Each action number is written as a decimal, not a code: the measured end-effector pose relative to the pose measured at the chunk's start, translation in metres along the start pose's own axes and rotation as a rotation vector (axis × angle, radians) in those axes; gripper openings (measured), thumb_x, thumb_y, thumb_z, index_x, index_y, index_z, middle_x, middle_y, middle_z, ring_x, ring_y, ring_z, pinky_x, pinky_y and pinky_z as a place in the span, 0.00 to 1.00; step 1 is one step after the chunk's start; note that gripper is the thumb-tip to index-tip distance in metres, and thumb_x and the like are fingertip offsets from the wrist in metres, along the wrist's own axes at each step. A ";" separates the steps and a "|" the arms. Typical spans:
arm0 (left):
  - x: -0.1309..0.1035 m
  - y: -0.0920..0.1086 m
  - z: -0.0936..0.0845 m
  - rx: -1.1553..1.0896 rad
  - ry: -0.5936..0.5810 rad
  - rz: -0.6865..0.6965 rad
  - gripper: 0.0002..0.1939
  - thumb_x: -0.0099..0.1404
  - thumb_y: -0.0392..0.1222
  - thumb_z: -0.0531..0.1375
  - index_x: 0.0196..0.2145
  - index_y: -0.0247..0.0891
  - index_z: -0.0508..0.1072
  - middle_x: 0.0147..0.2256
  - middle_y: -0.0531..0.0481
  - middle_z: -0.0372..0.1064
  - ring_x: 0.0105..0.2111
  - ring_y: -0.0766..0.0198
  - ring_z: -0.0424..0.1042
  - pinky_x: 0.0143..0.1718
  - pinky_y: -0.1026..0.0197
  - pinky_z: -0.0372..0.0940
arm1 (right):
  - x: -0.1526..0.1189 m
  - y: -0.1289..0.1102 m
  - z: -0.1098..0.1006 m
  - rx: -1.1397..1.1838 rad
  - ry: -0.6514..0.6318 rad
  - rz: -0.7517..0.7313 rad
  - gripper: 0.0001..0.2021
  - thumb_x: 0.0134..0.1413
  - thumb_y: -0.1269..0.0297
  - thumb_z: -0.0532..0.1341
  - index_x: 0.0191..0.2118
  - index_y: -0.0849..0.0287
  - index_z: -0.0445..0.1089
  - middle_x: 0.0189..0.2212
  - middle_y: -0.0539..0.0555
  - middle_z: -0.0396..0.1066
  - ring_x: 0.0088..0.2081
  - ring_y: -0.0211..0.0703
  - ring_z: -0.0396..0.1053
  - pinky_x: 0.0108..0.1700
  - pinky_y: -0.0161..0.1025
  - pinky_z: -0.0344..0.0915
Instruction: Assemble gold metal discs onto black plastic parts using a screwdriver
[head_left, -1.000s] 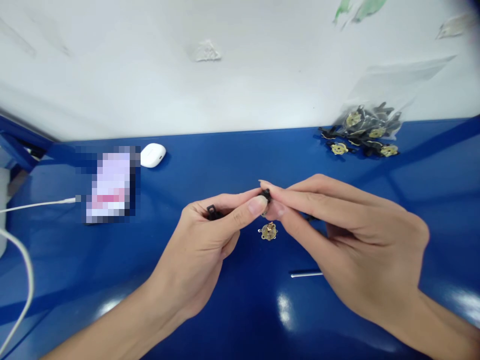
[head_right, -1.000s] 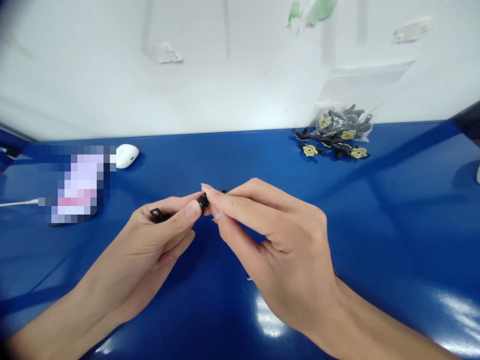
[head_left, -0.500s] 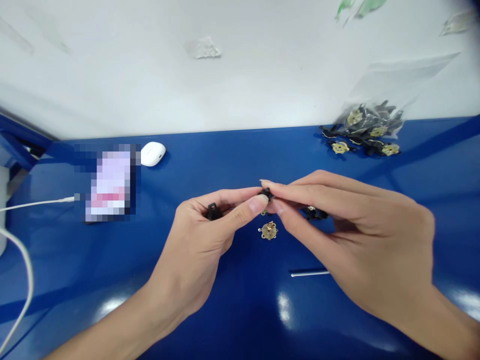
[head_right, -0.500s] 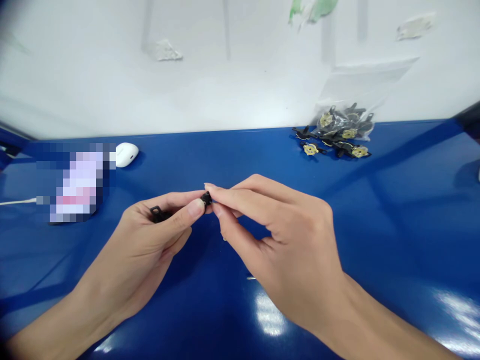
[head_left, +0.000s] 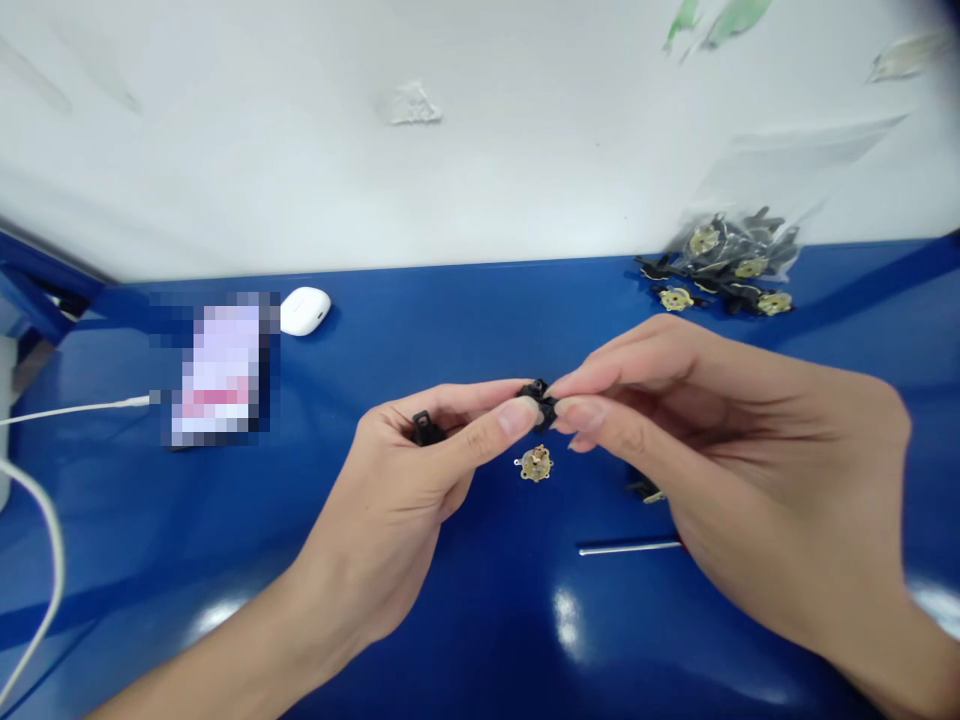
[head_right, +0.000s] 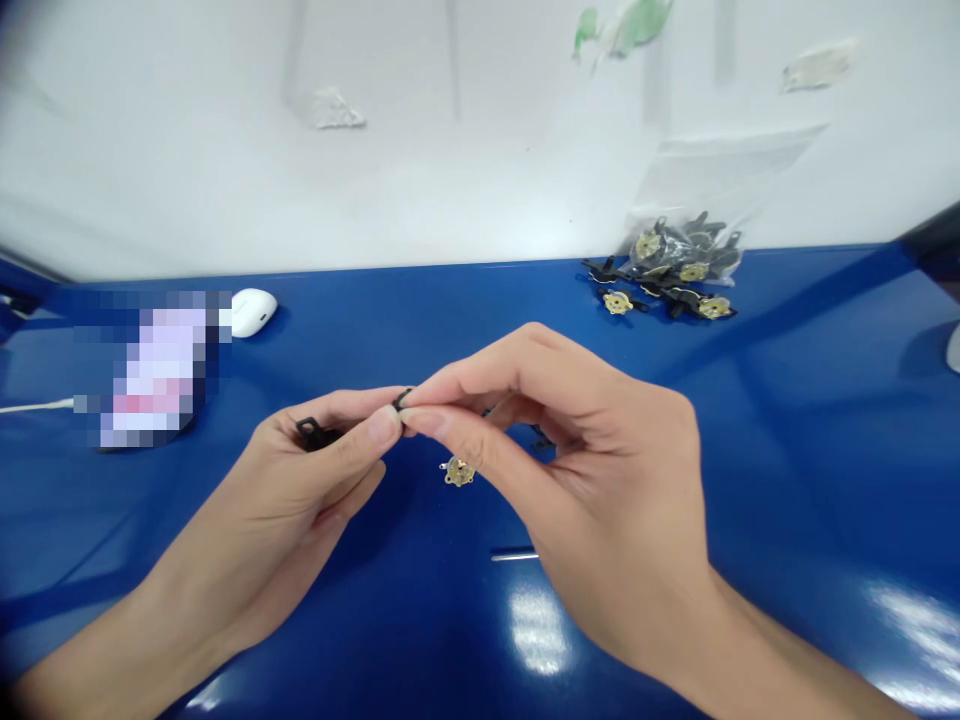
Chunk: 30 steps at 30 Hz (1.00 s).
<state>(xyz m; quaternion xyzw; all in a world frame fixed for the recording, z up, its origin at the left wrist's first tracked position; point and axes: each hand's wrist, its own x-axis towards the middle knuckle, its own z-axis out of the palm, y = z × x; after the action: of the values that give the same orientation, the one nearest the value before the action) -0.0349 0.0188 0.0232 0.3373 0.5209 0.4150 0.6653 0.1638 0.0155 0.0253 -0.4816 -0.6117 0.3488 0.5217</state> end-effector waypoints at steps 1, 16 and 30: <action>0.000 0.000 0.001 -0.007 -0.004 -0.020 0.11 0.65 0.52 0.81 0.43 0.48 0.95 0.22 0.60 0.47 0.22 0.74 0.41 0.22 0.65 0.39 | -0.001 0.001 0.001 0.041 -0.010 0.002 0.04 0.64 0.65 0.79 0.38 0.47 0.87 0.34 0.45 0.82 0.31 0.36 0.77 0.34 0.36 0.79; -0.004 0.002 0.005 -0.167 -0.030 -0.138 0.12 0.54 0.46 0.86 0.31 0.41 0.92 0.19 0.64 0.45 0.21 0.75 0.42 0.23 0.65 0.42 | -0.005 0.009 0.010 0.390 -0.070 0.170 0.07 0.62 0.66 0.80 0.41 0.43 0.91 0.35 0.47 0.81 0.32 0.38 0.75 0.30 0.40 0.73; -0.007 0.001 0.006 -0.248 -0.083 -0.165 0.13 0.55 0.39 0.85 0.24 0.41 0.86 0.19 0.64 0.44 0.21 0.74 0.42 0.25 0.66 0.43 | -0.009 0.010 0.010 0.332 -0.043 0.098 0.11 0.61 0.69 0.80 0.44 0.40 0.91 0.36 0.47 0.80 0.37 0.38 0.73 0.30 0.39 0.68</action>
<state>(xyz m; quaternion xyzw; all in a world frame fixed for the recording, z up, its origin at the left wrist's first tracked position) -0.0301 0.0122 0.0281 0.2253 0.4637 0.4057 0.7547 0.1558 0.0108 0.0111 -0.4107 -0.5325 0.4801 0.5633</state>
